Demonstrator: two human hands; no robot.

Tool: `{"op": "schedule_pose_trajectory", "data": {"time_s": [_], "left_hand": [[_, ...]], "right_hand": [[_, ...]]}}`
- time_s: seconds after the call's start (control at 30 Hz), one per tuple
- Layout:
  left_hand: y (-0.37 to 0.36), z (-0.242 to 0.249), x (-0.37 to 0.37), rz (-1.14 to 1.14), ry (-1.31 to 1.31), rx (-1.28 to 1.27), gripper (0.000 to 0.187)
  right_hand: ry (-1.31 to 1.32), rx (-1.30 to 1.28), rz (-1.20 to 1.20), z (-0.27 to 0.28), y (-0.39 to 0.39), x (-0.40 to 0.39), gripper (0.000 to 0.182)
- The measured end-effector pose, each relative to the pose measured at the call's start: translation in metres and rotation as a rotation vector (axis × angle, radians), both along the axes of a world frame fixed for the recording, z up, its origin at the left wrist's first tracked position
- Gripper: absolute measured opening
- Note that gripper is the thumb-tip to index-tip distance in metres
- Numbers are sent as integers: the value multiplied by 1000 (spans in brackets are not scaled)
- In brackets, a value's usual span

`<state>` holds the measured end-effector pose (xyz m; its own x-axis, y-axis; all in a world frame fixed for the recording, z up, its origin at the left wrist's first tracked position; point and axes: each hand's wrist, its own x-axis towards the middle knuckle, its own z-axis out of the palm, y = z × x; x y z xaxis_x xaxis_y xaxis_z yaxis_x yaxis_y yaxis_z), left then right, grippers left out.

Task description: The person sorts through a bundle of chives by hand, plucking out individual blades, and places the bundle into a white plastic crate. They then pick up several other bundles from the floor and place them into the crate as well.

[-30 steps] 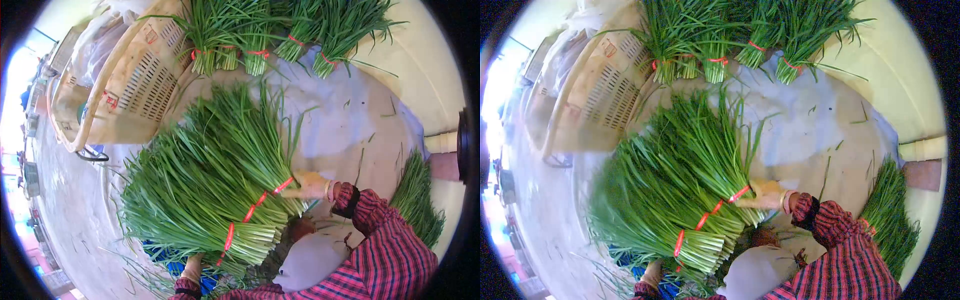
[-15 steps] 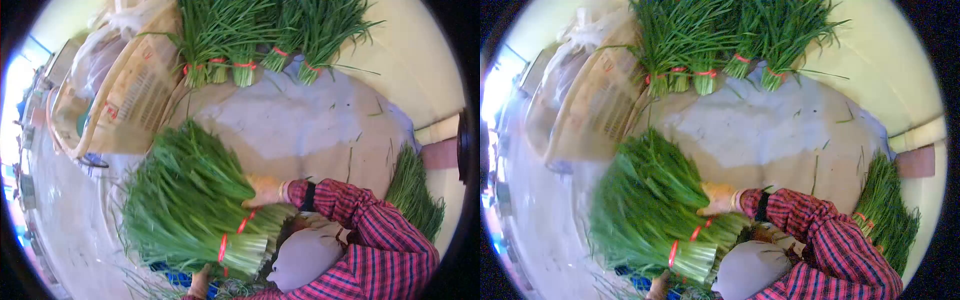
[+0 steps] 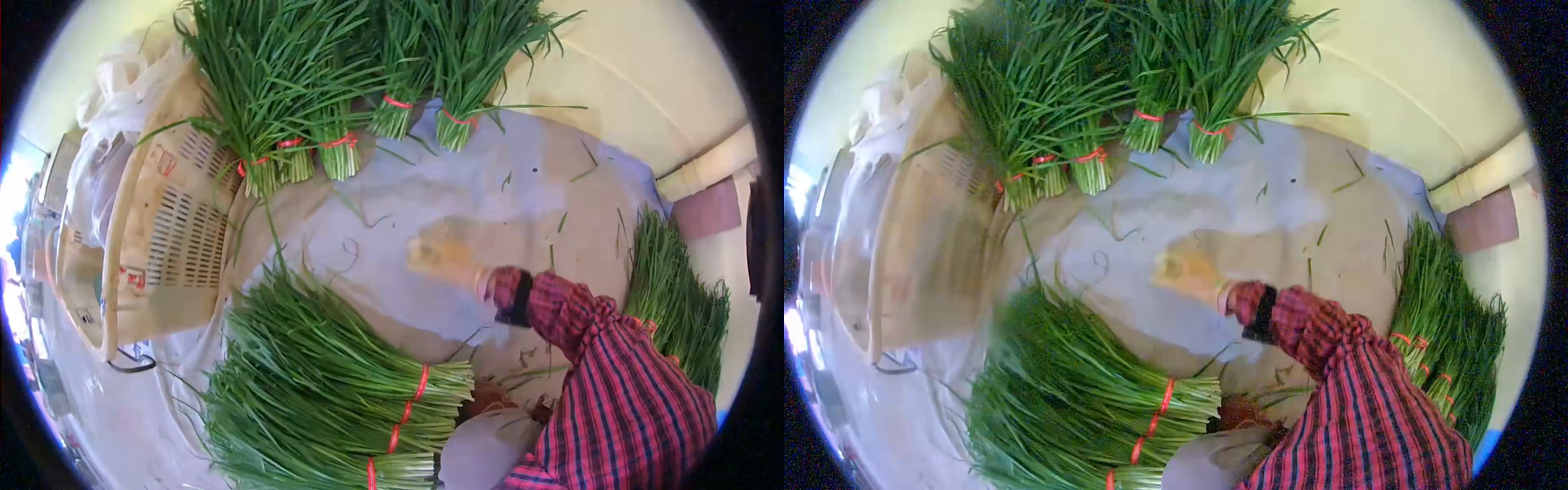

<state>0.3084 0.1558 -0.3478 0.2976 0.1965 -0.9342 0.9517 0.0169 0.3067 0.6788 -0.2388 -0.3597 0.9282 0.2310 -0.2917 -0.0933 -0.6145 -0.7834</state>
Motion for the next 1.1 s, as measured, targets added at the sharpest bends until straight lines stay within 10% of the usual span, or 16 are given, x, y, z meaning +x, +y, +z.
{"op": "schedule_pose_trajectory", "data": {"time_s": [0.07, 0.1, 0.23, 0.4, 0.8, 0.87, 0.93, 1.0, 1.07, 1.1], "left_hand": [[0, -1, 7, -18, 11, 3, 34], [0, -1, 11, -26, 15, 5, 35], [-4, 2, 19, -57, 33, 26, 35], [-3, 8, 15, -84, 33, 36, 35], [34, 22, -76, -310, 108, -106, 36], [40, 13, -86, -290, 158, -140, 36], [57, -9, -105, -295, 161, -150, 36], [84, -59, -137, -1344, -711, 130, 39], [39, 67, -37, -746, 494, -189, 39], [17, 110, 1, -802, 550, -185, 39]], "right_hand": [[-40, 797, -267, -81, -56, 43, 39], [-345, -8, -597, -18, -73, 92, 46], [-558, 666, -615, 16, -108, 202, 66], [-502, 879, -831, 28, -103, 220, 64], [96, 553, -47, 106, -25, -61, 54], [1030, 1263, -152, 131, 8, -77, 60], [1273, 937, 19, 108, 24, -96, 72], [465, 87, 788, 146, 66, -88, 81], [340, -67, 861, 105, 88, -112, 77], [310, -149, 865, 108, 100, -117, 77]]}}
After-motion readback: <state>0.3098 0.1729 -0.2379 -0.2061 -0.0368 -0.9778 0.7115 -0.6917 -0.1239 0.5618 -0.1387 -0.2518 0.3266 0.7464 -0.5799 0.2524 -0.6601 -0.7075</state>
